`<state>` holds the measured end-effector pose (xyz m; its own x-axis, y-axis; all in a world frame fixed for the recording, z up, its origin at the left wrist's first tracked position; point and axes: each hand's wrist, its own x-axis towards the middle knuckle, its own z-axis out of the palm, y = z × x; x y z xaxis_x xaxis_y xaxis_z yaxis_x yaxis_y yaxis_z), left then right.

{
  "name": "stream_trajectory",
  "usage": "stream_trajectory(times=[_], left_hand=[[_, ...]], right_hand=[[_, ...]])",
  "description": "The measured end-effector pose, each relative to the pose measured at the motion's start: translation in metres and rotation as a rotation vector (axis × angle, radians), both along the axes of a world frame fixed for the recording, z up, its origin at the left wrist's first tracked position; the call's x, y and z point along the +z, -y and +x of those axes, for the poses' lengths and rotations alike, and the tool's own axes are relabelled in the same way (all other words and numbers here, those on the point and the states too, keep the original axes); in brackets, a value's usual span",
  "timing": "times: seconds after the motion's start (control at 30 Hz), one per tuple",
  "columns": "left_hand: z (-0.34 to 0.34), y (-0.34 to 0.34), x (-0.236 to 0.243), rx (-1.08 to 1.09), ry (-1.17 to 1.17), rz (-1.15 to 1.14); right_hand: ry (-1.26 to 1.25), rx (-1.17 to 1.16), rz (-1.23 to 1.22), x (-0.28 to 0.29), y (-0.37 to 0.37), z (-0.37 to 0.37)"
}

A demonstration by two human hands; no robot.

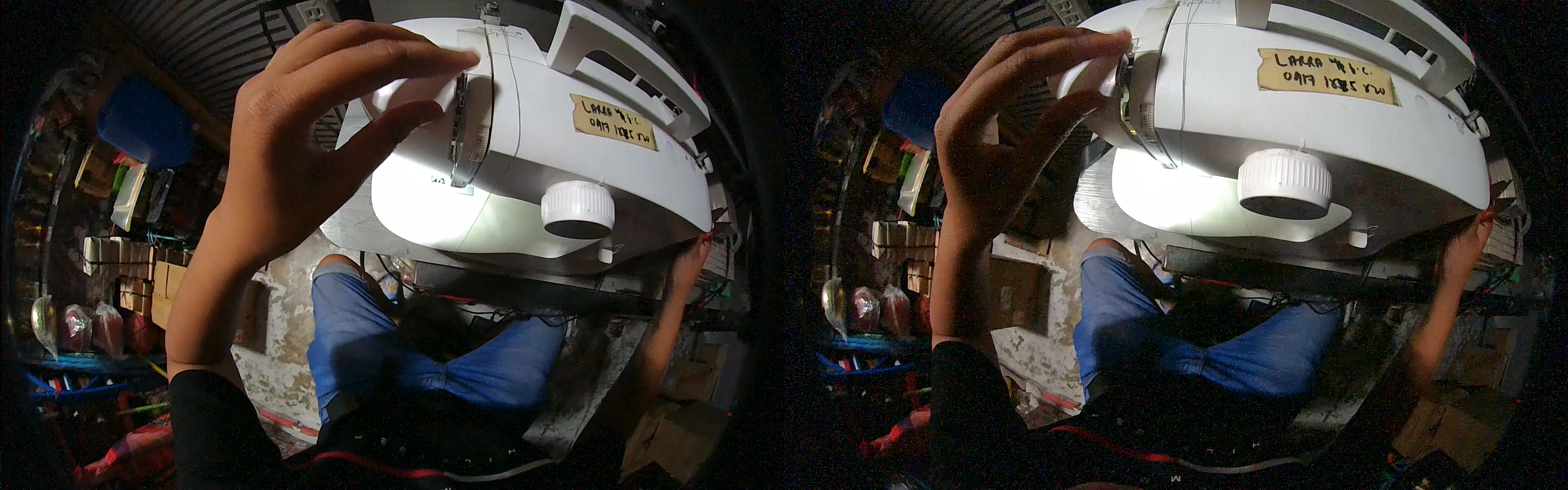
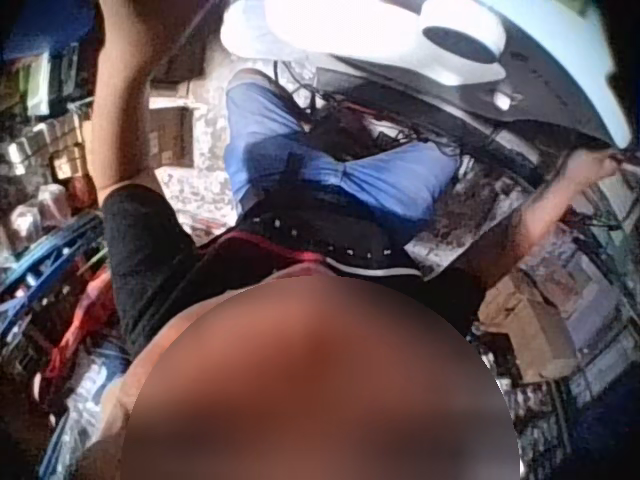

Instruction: The person removes a decorative badge from a white sewing machine, then uses pliers to remove a small metal ring from the needle area. They reattach the badge and continue adjusting the machine's needle and presser foot area.

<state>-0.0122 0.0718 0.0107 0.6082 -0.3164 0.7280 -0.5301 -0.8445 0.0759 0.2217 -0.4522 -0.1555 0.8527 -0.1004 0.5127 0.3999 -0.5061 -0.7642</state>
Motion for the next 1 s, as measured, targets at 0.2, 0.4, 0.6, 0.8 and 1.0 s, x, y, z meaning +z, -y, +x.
stream_trajectory(times=[0.2,0.4,0.6,0.8,1.0], left_hand=[[0.001,0.003,-0.002,0.0,0.022,0.007],[-0.003,0.005,-0.001,0.049,0.004,0.012],[-0.003,0.008,0.0,0.048,-0.015,-0.001],[-0.002,0.007,-0.001,0.058,-0.058,-0.032],[0.001,0.004,-0.005,0.046,-0.035,-0.04]], right_hand=[[0.176,-0.064,-0.159,0.002,-0.009,0.009],[0.013,0.106,0.046,0.011,-0.012,0.006],[-0.108,0.142,0.317,0.005,-0.018,-0.003],[-0.157,-0.069,0.349,0.001,-0.042,-0.019],[0.012,-0.02,0.037,-0.002,-0.028,-0.01]])
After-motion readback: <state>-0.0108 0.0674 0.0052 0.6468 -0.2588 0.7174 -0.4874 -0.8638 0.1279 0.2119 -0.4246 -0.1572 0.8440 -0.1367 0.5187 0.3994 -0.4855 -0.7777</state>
